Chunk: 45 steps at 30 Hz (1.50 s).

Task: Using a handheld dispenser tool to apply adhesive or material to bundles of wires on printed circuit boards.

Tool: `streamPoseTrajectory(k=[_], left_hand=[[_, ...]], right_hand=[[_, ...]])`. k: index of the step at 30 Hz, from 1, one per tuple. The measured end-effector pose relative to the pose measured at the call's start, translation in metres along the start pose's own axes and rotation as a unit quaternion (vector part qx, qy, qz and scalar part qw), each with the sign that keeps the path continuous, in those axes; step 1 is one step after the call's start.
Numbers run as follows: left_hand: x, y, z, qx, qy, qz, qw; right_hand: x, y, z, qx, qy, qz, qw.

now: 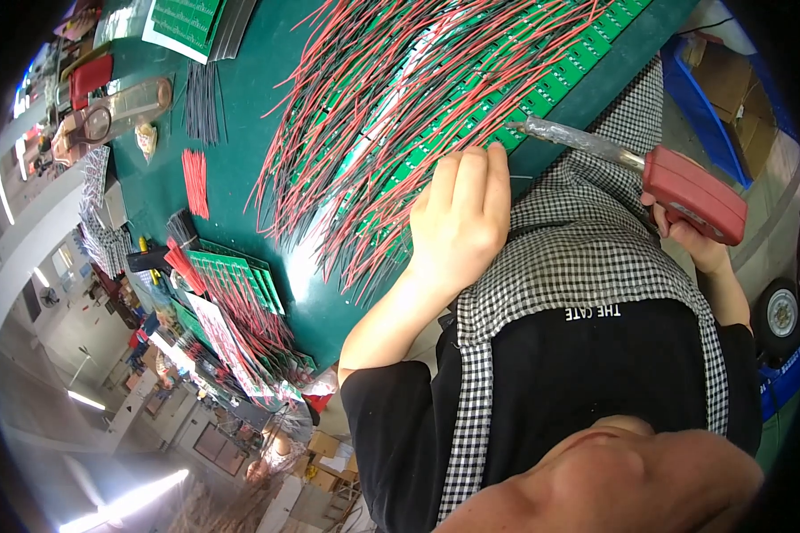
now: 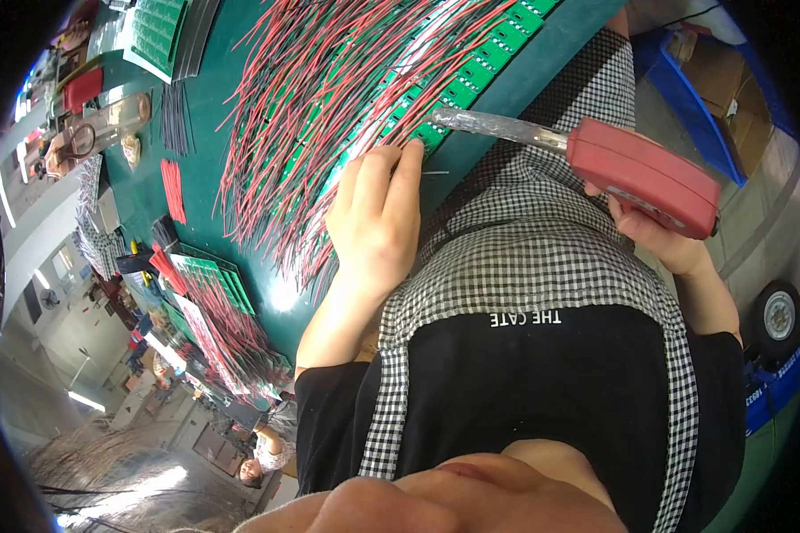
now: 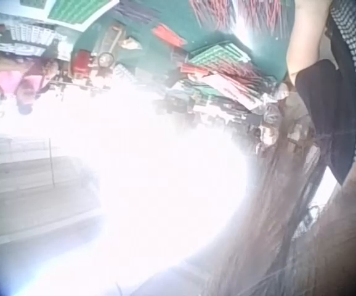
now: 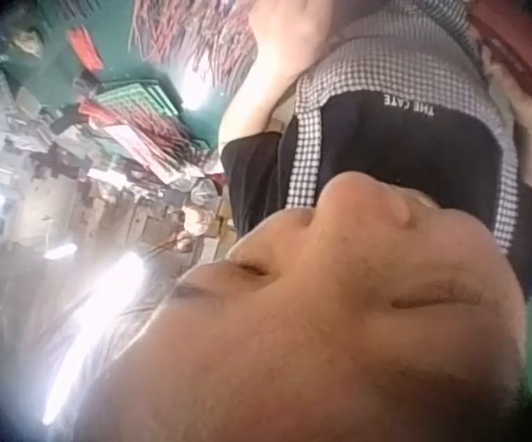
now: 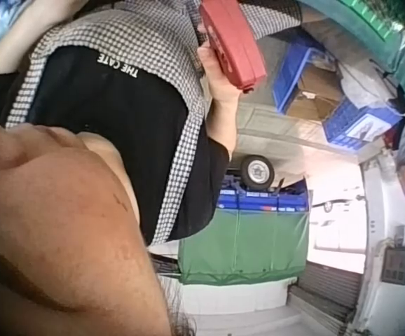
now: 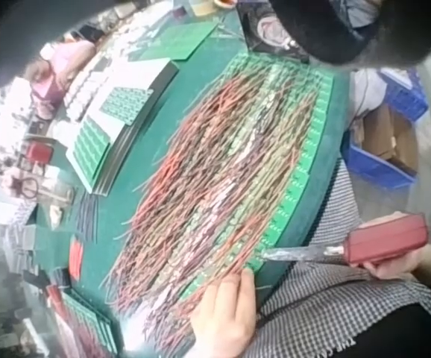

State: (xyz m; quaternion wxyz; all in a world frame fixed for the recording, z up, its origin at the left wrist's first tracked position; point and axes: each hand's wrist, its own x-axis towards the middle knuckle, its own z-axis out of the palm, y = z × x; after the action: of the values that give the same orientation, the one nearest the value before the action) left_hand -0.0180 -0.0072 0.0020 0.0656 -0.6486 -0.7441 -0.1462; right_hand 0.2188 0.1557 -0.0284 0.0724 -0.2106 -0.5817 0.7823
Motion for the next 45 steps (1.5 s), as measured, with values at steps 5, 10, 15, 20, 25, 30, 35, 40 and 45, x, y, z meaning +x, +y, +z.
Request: streamPoseTrajectory(k=[5,10,15,20,25,30,35,40,45], left_hand=[[0.004,-0.001,0.008,-0.012,0.011,0.016,1.0],[0.007,0.003,0.005,-0.044,-0.02,-0.03,0.998],[0.008,-0.001,0.005,-0.013,-0.009,0.02,1.0],[0.009,-0.001,0.009,-0.009,-0.011,0.021,1.0],[0.007,0.0,0.004,0.006,-0.027,0.01,1.0],[0.012,0.001,0.007,-0.01,-0.018,0.014,1.0],[0.013,0.009,0.007,-0.02,-0.03,-0.043,0.998],[0.028,0.008,0.013,-0.052,-0.006,-0.028,0.998],[0.022,0.008,0.016,-0.036,-0.007,-0.038,0.999]], right_hand=[[0.0,-0.006,0.004,0.04,0.031,0.025,0.998],[0.001,-0.013,0.003,0.05,0.031,0.03,0.998],[0.003,-0.015,0.007,-0.015,0.059,0.014,0.998],[0.011,-0.016,0.002,-0.113,0.018,-0.044,0.992],[0.003,0.003,-0.003,0.015,0.019,0.0,1.0],[-0.009,0.002,-0.01,-0.021,0.031,-0.019,0.999],[0.003,0.005,-0.003,0.05,0.031,-0.043,0.997],[-0.002,-0.012,-0.007,0.015,0.047,-0.045,0.998],[0.0,-0.004,-0.009,0.063,0.03,-0.012,0.998]])
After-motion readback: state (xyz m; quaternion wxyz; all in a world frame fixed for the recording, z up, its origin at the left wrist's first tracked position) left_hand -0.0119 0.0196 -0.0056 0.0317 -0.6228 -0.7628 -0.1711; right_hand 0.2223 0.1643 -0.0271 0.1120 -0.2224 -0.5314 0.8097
